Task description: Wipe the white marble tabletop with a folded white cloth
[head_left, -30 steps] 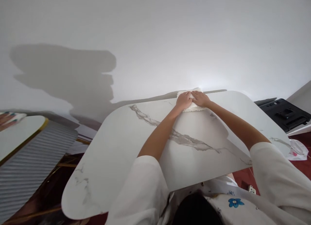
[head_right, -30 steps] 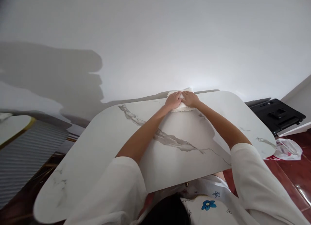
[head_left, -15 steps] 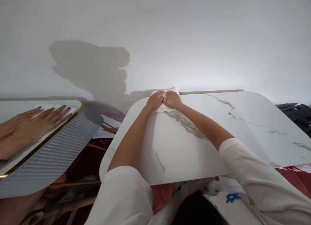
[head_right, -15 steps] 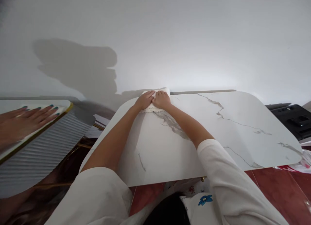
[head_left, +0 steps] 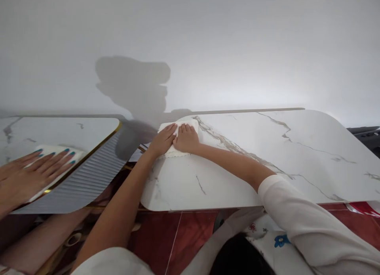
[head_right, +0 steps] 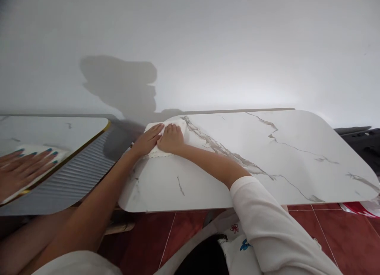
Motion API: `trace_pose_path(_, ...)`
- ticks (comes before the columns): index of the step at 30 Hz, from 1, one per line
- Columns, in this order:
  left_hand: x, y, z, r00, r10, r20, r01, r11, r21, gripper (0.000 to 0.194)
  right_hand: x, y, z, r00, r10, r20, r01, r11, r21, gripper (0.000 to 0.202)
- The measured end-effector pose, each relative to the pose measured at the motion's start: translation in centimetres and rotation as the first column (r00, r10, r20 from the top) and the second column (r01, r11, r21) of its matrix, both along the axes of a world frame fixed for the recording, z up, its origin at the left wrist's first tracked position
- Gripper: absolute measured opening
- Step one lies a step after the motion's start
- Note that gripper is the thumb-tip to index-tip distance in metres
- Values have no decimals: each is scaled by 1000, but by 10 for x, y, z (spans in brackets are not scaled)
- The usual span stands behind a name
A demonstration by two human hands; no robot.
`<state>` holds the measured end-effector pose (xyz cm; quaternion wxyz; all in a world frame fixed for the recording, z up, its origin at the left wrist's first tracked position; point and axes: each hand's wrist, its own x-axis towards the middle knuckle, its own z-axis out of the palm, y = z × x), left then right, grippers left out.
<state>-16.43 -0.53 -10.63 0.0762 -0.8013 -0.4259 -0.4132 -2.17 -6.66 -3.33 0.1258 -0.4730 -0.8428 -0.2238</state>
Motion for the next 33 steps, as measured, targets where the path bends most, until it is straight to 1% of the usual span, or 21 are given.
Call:
trace_pose_path(3, -7, -40, -14, 1000, 13, 28, -12, 1000, -29, 55, -6, -30, -14, 1000, 28, -7, -28, 1000, -14, 60)
trace_pose_path(5, -9, -68, -22, 998, 46, 39, -43, 998, -55, 56, -7, -50, -22, 998, 60, -5, -60, 998, -28, 60)
trace_pose_path(8, -9, -110, -34, 994, 101, 49, -97, 991, -89, 53, -5, -82, -29, 993, 119, 10, -119, 991, -58, 59)
trace_pose_path(10, -5, -137, -43, 989, 134, 64, -129, 988, -88, 53, 0, -102, -32, 985, 170, 27, -167, 983, -80, 59)
trace_pose_path(14, 14, -181, -55, 975, 207, 80, -201, 976, -81, 53, 20, -134, -33, 963, 260, 67, -252, 962, -107, 58)
trace_pose_path(16, 30, -196, -56, 967, 241, 84, -236, 969, -71, 54, 35, -144, -30, 953, 293, 78, -284, 953, -108, 58)
trace_pose_path(18, 47, -203, -52, 958, 271, 89, -265, 961, -71, 54, 50, -147, -25, 945, 317, 82, -307, 944, -118, 58)
trace_pose_path(21, 70, -200, -39, 953, 293, 83, -286, 954, -86, 54, 69, -141, -13, 943, 321, 91, -306, 940, -148, 58)
trace_pose_path(24, 85, -180, -24, 954, 293, 61, -287, 954, -86, 55, 80, -122, -1, 952, 290, 102, -274, 951, -142, 56)
trace_pose_path(28, 89, -138, -8, 957, 281, 78, -278, 960, -46, 53, 83, -85, 12, 962, 255, 100, -244, 964, -109, 53)
trace_pose_path(33, 79, -79, 6, 968, 236, 84, -235, 972, -18, 51, 74, -35, 24, 968, 245, 55, -238, 966, -101, 50)
